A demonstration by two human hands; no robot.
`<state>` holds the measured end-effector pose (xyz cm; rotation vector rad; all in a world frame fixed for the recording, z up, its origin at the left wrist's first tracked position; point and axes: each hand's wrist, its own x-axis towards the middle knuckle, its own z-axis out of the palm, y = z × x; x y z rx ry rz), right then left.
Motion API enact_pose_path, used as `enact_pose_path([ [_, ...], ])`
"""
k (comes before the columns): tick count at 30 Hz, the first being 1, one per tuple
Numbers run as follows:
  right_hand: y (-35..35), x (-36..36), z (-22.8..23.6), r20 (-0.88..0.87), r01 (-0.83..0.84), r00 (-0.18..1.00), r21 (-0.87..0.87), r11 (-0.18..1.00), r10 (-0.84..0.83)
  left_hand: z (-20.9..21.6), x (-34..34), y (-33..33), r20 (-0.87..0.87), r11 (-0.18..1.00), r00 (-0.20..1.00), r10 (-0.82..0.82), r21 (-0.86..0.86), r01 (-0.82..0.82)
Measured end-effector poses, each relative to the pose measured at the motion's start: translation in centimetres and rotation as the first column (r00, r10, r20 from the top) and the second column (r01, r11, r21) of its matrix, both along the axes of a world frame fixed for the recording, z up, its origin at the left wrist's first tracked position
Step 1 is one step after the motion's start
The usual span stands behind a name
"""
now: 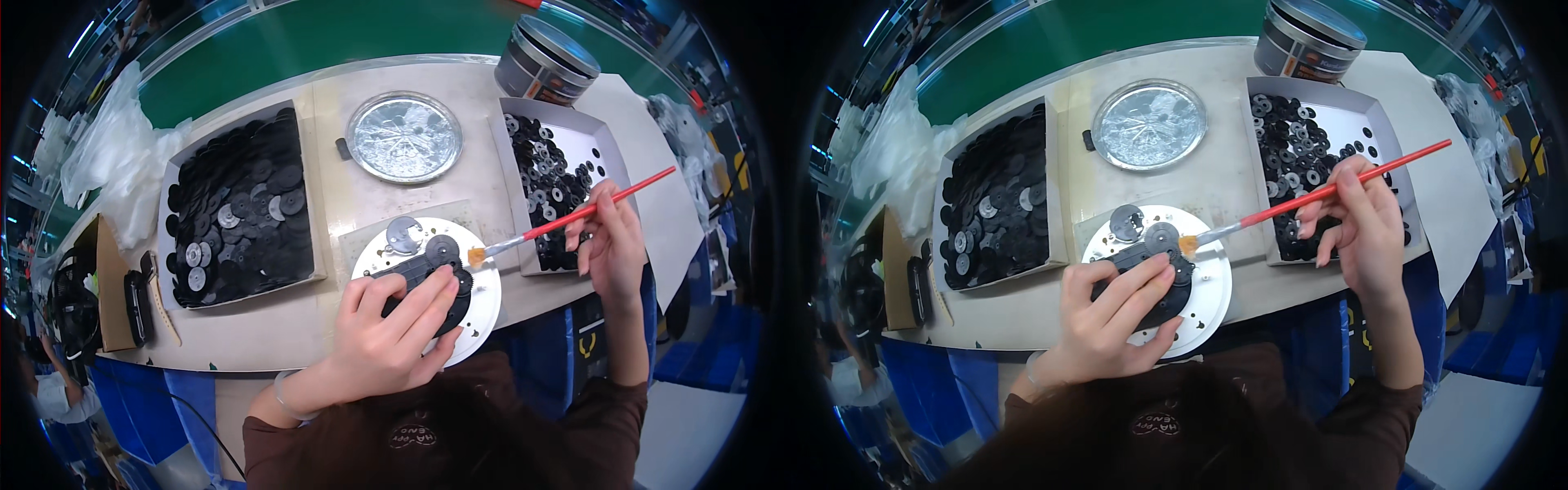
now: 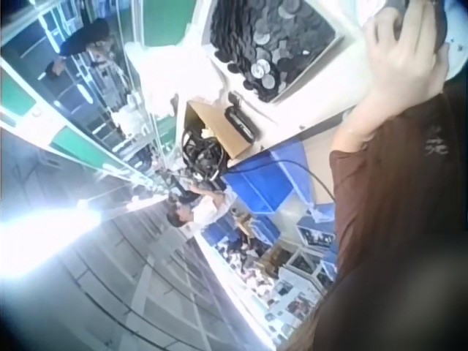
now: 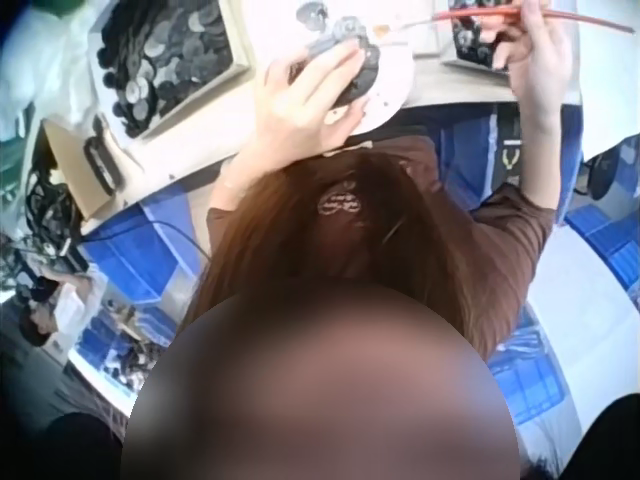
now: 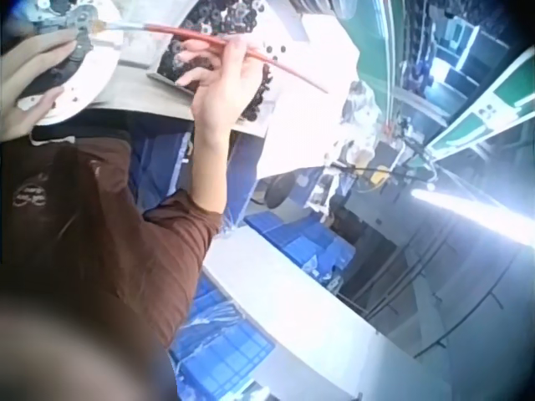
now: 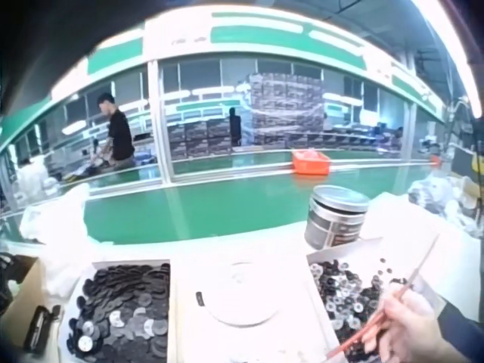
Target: Applying glue with a brush to a lamp fixture and attaching small circular black plates.
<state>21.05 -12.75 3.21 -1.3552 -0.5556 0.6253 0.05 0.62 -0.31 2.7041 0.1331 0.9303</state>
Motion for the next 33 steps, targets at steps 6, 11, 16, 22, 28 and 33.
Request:
enact_pose_path([
  [6,-0.3,-1.1,-1.1,0.239,0.006,0.971,0.033,0.999,-0.013,0.0,-0.1,-0.1,0.011,1.0,1.0,0.0,-0.009,0.0],
  [11,-1.6,-0.7,-1.8,0.603,-0.328,0.778,0.148,0.933,0.178,0.2,-0.1,-0.1,0.01,1.0,1.0,0.013,0.011,-0.013],
  [16,-2.8,-0.5,-0.8,0.645,-0.385,0.743,0.19,0.903,0.18,0.2,-0.1,-0.1,0.012,1.0,1.0,0.013,0.023,-0.013],
  [22,-2.6,-0.7,-1.1,0.712,-0.401,0.683,0.174,0.9,0.166,0.0,-0.1,-0.1,0.018,1.0,1.0,0.019,0.023,-0.02],
  [28,-2.5,-1.1,-1.3,0.586,-0.346,0.791,0.192,0.918,0.175,-0.1,-0.1,-0.1,0.038,1.0,0.999,0.007,0.022,-0.008],
  [33,-2.5,-1.0,-0.7,0.554,-0.322,0.818,0.212,0.923,0.158,0.1,0.1,-0.1,0.033,1.0,0.999,0.008,0.022,-0.009],
])
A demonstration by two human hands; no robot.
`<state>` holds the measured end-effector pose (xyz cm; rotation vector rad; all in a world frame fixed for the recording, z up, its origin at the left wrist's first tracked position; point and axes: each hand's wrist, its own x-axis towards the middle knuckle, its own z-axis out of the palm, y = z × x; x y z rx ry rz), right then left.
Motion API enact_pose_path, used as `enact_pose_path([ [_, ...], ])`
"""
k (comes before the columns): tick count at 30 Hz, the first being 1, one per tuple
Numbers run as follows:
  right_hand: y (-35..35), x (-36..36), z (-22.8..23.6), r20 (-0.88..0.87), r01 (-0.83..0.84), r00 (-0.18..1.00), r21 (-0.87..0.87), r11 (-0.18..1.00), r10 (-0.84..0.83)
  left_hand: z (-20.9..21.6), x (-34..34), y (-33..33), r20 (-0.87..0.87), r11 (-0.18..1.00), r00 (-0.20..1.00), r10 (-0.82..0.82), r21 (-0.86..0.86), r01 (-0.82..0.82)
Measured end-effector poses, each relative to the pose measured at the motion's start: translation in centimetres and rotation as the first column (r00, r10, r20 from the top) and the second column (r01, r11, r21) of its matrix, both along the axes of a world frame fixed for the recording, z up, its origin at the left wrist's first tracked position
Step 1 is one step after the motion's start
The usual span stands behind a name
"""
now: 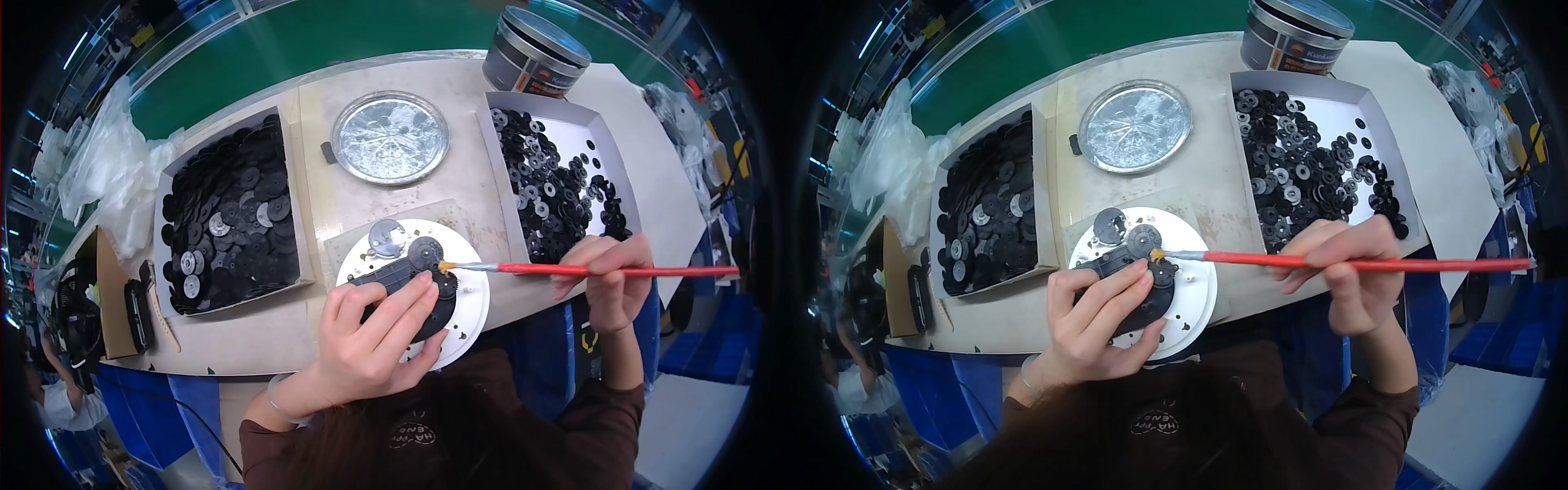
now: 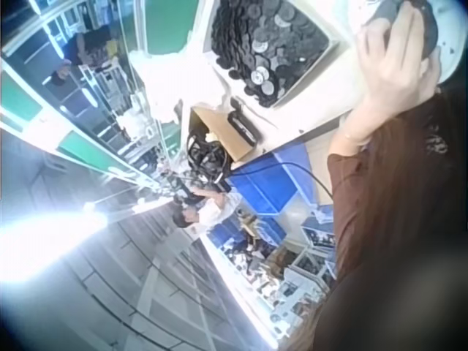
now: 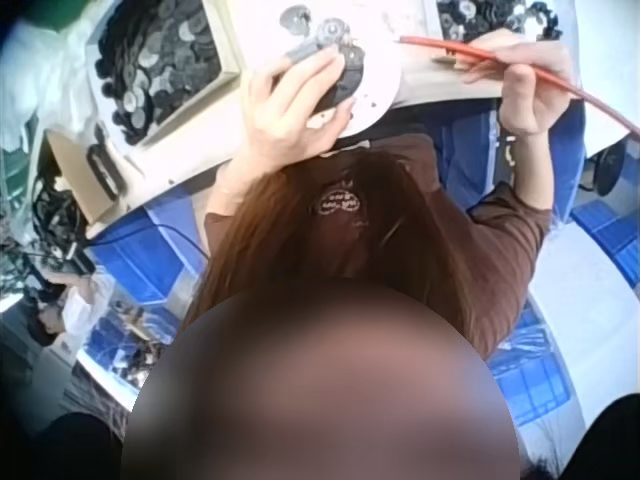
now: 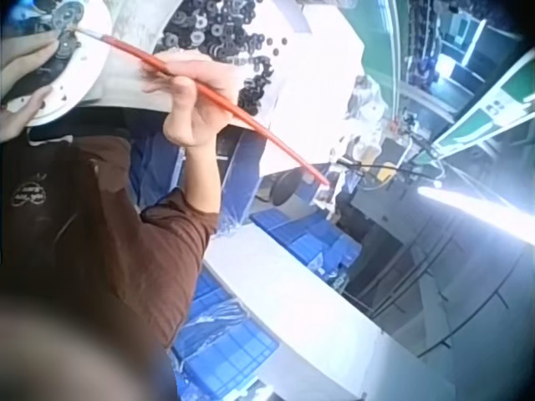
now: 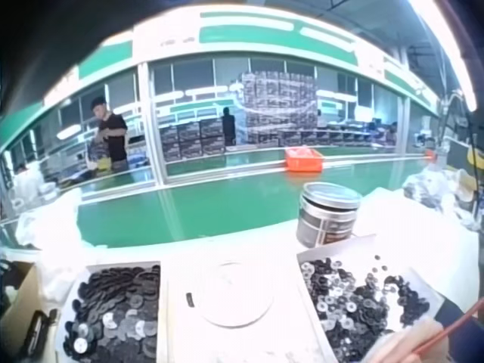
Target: Applying glue with a brush to a lamp fixture and attaching small circular black plates.
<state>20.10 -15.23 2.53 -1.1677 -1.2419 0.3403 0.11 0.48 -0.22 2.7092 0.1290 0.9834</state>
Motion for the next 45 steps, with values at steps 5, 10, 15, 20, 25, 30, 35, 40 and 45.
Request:
enact_pose_path([
  [5,0.0,-0.1,0.6,0.22,-0.024,0.975,0.01,1.0,0.021,0.0,-0.1,0.0,-0.015,1.0,1.0,0.005,0.009,-0.005],
  [10,0.1,0.0,1.0,0.282,-0.072,0.956,-0.023,0.997,0.075,0.1,-0.2,0.0,-0.019,1.0,1.0,0.008,0.008,-0.008],
  [15,0.4,0.2,1.0,0.312,-0.063,0.948,0.002,0.998,0.059,0.2,-0.1,0.1,-0.002,1.0,1.0,-0.01,-0.004,0.01],
  [20,0.7,1.2,1.5,0.146,0.026,0.988,0.112,0.993,-0.042,0.0,0.0,-0.1,0.026,1.0,1.0,0.001,-0.018,-0.001],
  [25,5.5,1.2,0.6,0.03,0.202,0.979,-0.205,0.958,-0.2,-0.1,-0.1,-0.3,0.056,0.999,0.998,0.024,-0.027,-0.023],
  [30,5.9,2.2,1.1,-0.181,0.159,0.951,-0.411,0.898,-0.251,-0.5,-0.3,-0.1,0.082,0.999,0.997,0.001,-0.033,0.002],
  [35,1.9,5.4,0.6,-0.185,0.198,0.933,-0.453,0.869,-0.309,-0.4,-0.3,-0.3,0.124,0.996,0.992,0.018,-0.091,-0.006],
  [40,-0.7,6.2,0.6,0.165,0.452,0.885,-0.529,0.718,-0.435,1.1,-0.7,-0.7,0.029,0.993,0.998,0.055,0.107,-0.057],
  [45,-4.8,6.1,1.6,0.176,0.5,0.864,-0.42,0.757,-0.472,5.0,0.6,1.4,-0.025,0.996,1.0,-0.008,0.086,0.01],
])
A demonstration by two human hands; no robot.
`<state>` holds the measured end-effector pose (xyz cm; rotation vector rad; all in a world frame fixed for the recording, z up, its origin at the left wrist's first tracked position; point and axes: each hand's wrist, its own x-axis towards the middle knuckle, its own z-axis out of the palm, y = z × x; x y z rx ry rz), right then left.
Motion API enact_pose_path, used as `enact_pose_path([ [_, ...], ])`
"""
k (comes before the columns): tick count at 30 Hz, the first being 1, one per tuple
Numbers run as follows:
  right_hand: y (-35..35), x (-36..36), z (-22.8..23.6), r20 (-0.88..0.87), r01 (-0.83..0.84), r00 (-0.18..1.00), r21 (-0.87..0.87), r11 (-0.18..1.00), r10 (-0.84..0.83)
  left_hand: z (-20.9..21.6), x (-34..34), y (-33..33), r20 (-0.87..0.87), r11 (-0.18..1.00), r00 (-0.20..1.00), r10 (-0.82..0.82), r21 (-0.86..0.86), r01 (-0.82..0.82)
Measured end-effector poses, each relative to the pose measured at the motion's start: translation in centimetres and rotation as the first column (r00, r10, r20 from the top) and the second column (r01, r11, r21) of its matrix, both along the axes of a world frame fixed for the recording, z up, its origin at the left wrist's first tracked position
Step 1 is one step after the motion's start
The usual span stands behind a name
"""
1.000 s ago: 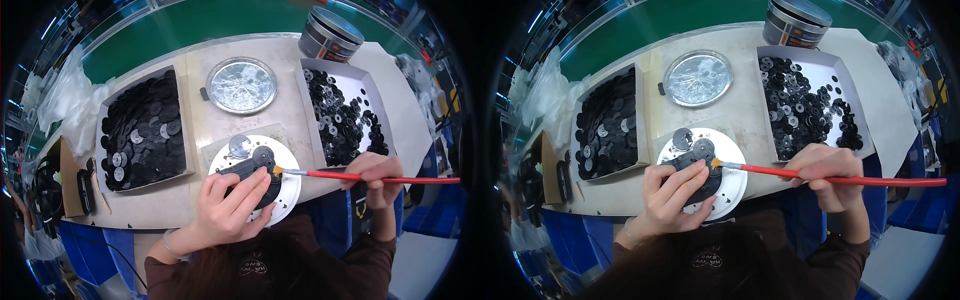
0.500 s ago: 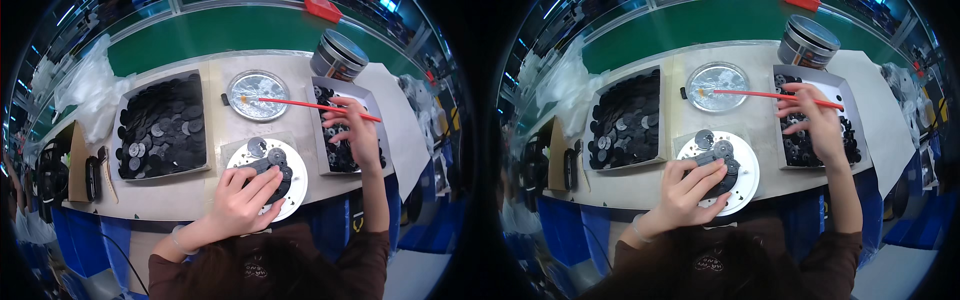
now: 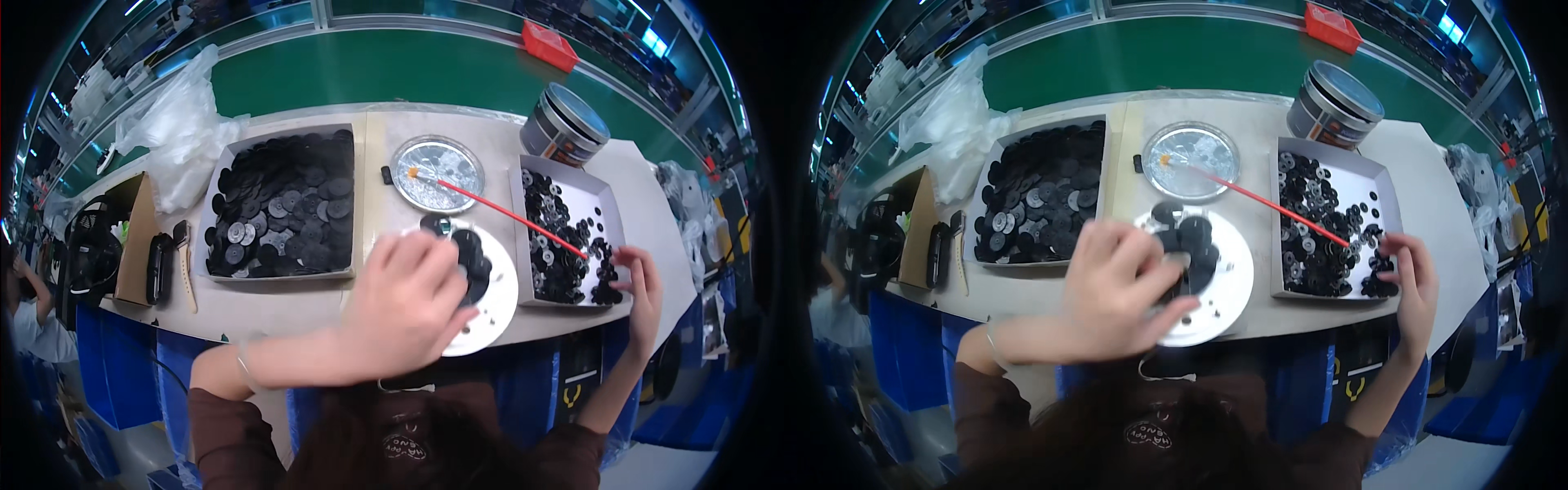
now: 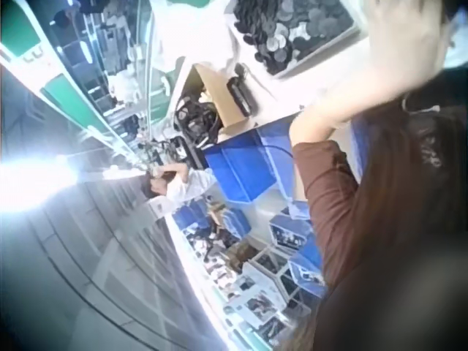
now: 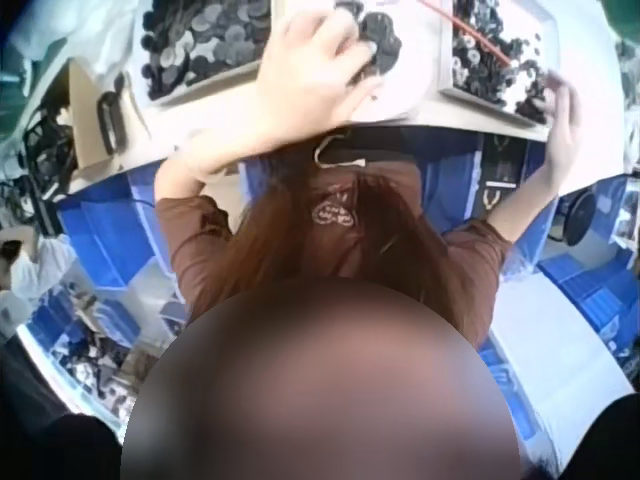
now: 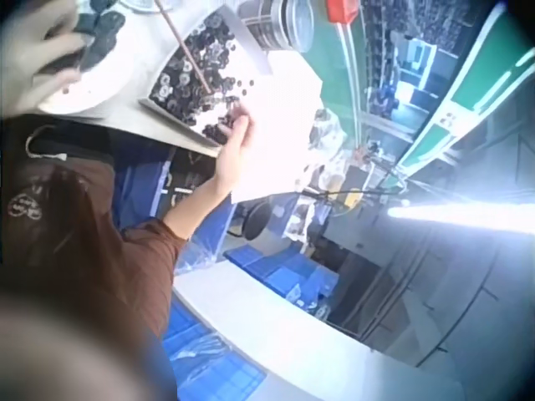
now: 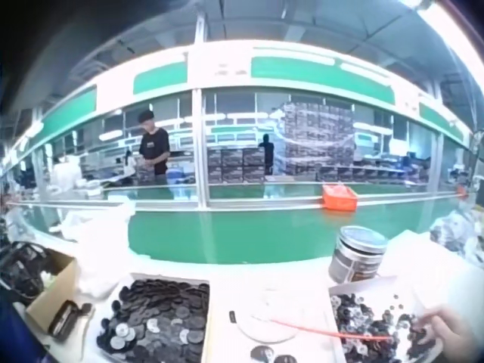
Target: Applying glue with a brush to a lamp fixture and attaching small circular black plates.
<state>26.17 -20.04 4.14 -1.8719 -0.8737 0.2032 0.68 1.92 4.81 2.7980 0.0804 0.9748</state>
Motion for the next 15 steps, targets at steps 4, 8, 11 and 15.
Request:
enact_pose_path([
  [4,-4.6,-0.3,-0.2,-0.044,-0.039,0.998,0.018,0.999,0.039,1.1,4.7,5.9,-0.003,0.994,0.996,0.086,0.07,-0.086],
  [8,-10.0,-1.4,-0.7,-0.343,-0.312,0.884,0.076,0.947,0.319,0.0,10.3,14.2,-0.119,0.929,0.932,0.341,0.192,-0.316],
  [11,-13.1,-1.1,-2.0,-0.547,-0.573,0.718,-0.115,0.811,0.43,-1.9,12.1,20.9,-0.171,0.801,0.807,0.565,0.347,-0.487],
  [15,-18.8,-1.8,-8.2,-0.691,-0.44,0.693,-0.176,0.881,0.208,-4.2,13.6,27.7,-0.036,0.565,0.693,0.72,0.61,-0.555],
])
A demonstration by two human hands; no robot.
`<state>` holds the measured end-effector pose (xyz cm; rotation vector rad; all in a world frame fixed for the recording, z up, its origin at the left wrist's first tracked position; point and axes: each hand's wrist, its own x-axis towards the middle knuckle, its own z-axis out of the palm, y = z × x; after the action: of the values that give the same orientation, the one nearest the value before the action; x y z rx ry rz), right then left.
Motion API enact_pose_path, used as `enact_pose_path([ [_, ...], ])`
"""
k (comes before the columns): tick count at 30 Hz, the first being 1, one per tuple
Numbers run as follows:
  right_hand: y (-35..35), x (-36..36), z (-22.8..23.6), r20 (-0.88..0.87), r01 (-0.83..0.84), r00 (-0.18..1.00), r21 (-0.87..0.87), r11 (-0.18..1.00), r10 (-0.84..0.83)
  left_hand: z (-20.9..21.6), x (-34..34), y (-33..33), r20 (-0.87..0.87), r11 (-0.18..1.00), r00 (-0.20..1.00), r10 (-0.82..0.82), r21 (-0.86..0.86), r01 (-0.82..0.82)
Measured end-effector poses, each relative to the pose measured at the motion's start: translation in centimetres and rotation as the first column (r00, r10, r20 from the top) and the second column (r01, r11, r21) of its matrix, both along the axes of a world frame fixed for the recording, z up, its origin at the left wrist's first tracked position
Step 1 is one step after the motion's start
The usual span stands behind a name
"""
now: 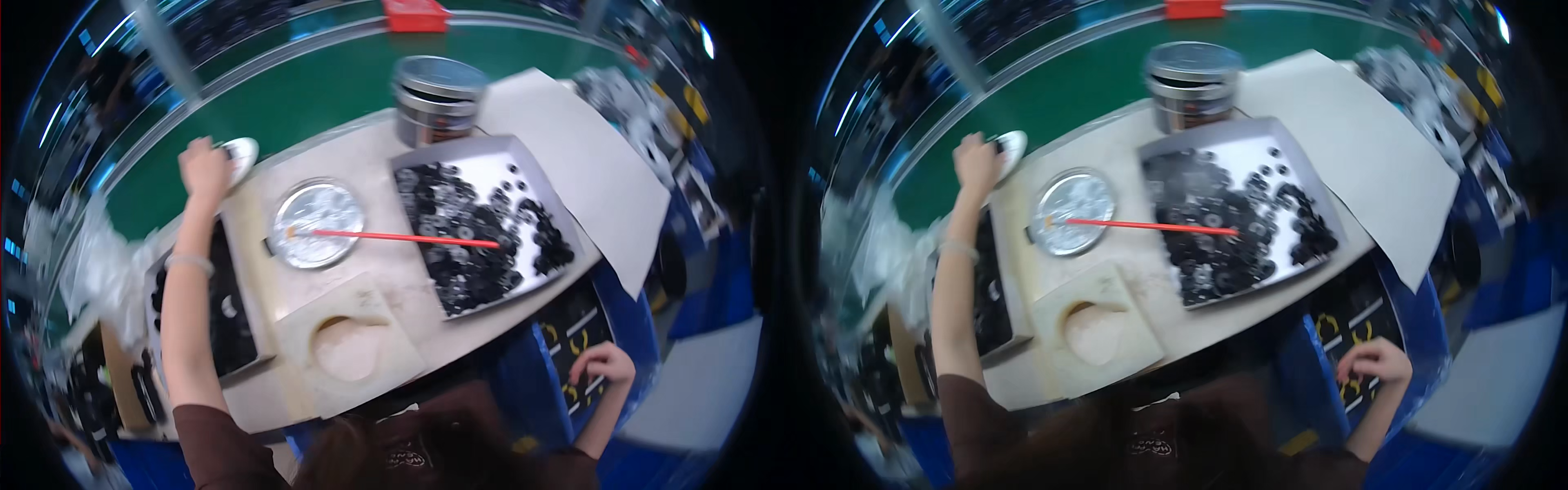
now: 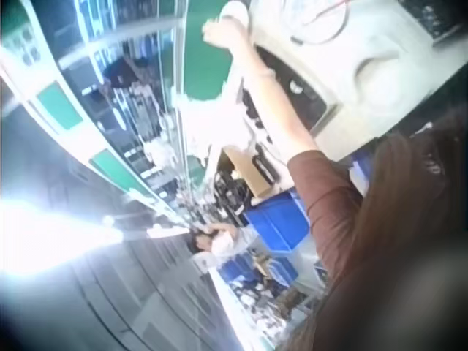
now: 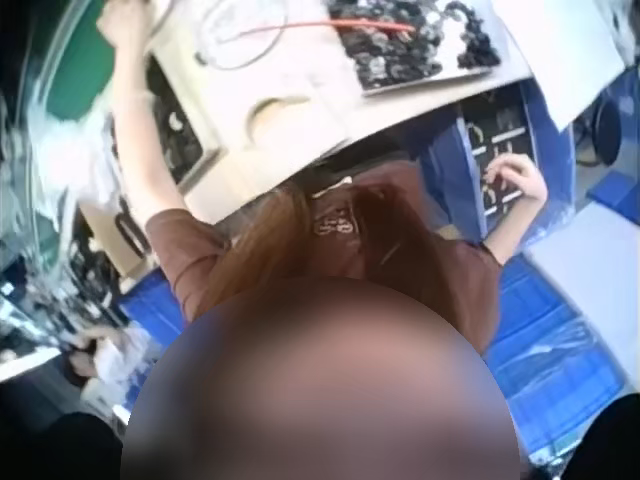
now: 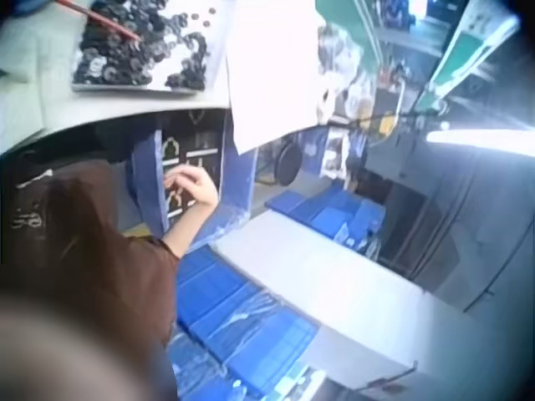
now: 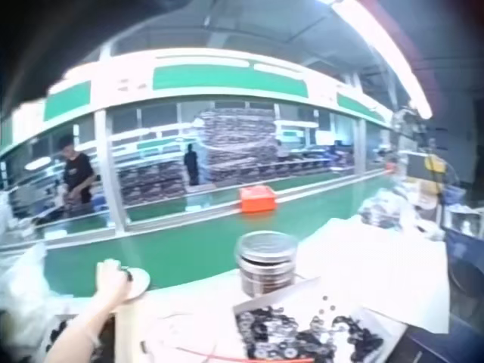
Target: Applying glue with a brush to a lamp fixture and attaching small circular black plates.
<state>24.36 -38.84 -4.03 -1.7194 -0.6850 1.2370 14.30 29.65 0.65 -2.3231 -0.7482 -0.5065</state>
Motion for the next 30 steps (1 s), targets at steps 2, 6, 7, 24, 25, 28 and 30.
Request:
enact_pose_path([
  [2,-2.1,-0.5,-4.0,-0.082,0.256,0.963,-0.026,0.966,-0.257,-0.5,0.6,1.0,0.02,0.962,0.985,0.172,0.212,-0.172],
  [6,-3.9,0.5,-13.3,-0.13,0.799,0.539,-0.233,0.554,-0.832,-0.4,-1.8,5.6,0.001,0.919,0.959,0.282,0.286,-0.27],
  [7,-3.9,0.9,-15.0,-0.128,0.858,0.426,-0.255,0.445,-0.896,0.1,-2.2,5.8,0.005,0.945,0.973,0.23,0.236,-0.225],
  [24,4.2,7.1,-27.3,0.705,0.308,0.701,-0.435,0.846,0.107,4.9,-15.0,-24.6,0.207,0.641,0.858,-0.47,-0.588,0.493],
  [25,5.1,7.2,-27.9,0.736,0.326,0.666,-0.432,0.841,0.12,4.5,-15.5,-25.2,0.232,0.622,0.886,-0.401,-0.641,0.449],
  [28,5.0,5.8,-27.2,0.742,0.35,0.66,-0.437,0.829,0.112,2.3,-17.4,-25.6,0.245,0.527,0.928,-0.281,-0.769,0.362],
  [30,3.3,3.9,-28.5,0.792,0.374,0.604,-0.378,0.847,0.087,-0.2,-19.6,-24.3,0.287,0.437,0.89,-0.354,-0.791,0.429],
])
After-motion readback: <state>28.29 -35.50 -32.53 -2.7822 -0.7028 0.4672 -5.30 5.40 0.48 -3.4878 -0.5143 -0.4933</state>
